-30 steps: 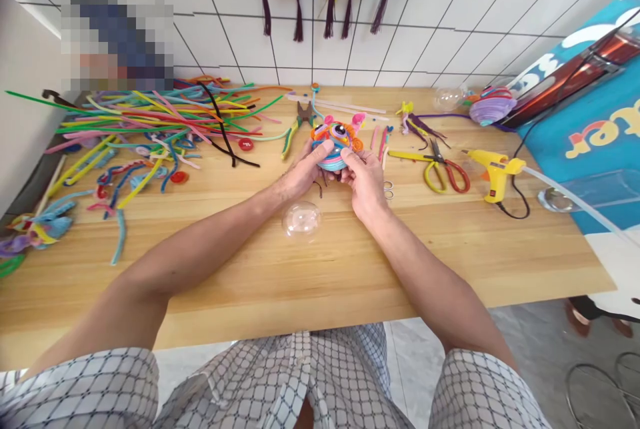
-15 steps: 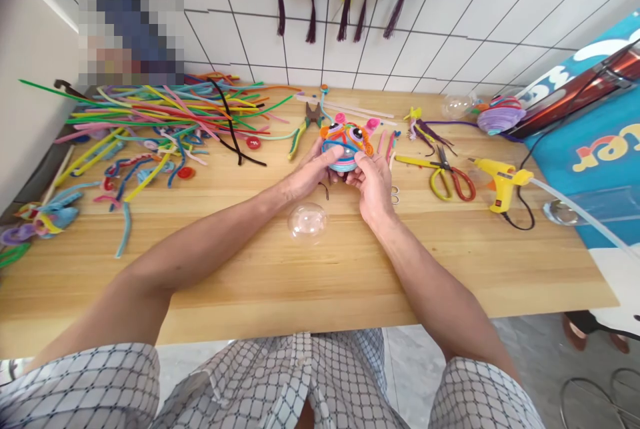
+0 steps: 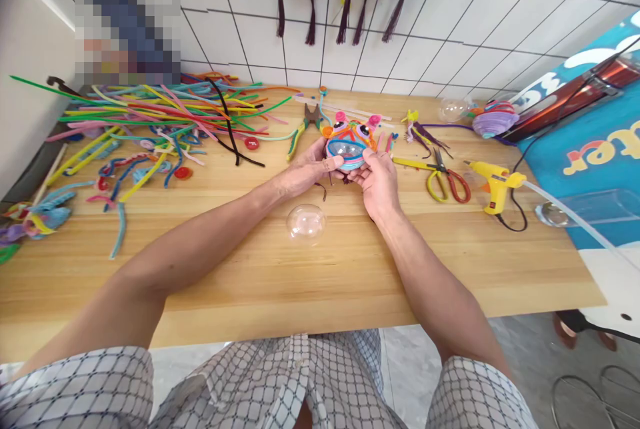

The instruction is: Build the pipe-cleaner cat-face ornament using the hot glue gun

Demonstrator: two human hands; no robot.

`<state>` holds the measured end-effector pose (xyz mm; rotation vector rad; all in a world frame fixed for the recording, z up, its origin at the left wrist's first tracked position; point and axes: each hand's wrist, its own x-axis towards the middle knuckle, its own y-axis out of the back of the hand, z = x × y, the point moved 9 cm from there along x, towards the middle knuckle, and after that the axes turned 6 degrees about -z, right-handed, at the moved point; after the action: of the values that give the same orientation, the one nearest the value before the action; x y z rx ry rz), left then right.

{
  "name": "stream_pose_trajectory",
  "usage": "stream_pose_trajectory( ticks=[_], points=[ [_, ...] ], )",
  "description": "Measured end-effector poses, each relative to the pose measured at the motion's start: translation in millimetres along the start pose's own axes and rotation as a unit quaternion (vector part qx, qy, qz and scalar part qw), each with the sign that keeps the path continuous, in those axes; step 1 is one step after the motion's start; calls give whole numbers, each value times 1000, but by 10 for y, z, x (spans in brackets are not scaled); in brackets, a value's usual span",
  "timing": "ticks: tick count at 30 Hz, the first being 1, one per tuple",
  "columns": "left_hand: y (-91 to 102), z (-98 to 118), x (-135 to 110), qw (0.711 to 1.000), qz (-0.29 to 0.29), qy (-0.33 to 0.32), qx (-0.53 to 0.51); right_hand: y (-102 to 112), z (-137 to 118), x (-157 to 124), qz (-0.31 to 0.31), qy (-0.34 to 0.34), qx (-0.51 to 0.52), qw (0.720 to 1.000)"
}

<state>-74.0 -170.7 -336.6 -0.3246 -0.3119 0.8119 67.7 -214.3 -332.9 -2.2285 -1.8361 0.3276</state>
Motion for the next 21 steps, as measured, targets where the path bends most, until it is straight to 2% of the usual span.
stream_pose_trajectory(
  ticks=[7, 13, 21],
  points=[
    [50, -1, -11, 999, 41, -5, -6, -118, -10, -100, 7, 50, -40, 998],
    [134, 77, -47, 994, 93, -33, 51, -213, 9, -114, 6, 61, -28, 998],
    [105, 46, -53, 994, 104, -19, 28, -222, -12, -99, 5, 58, -19, 998]
  ],
)
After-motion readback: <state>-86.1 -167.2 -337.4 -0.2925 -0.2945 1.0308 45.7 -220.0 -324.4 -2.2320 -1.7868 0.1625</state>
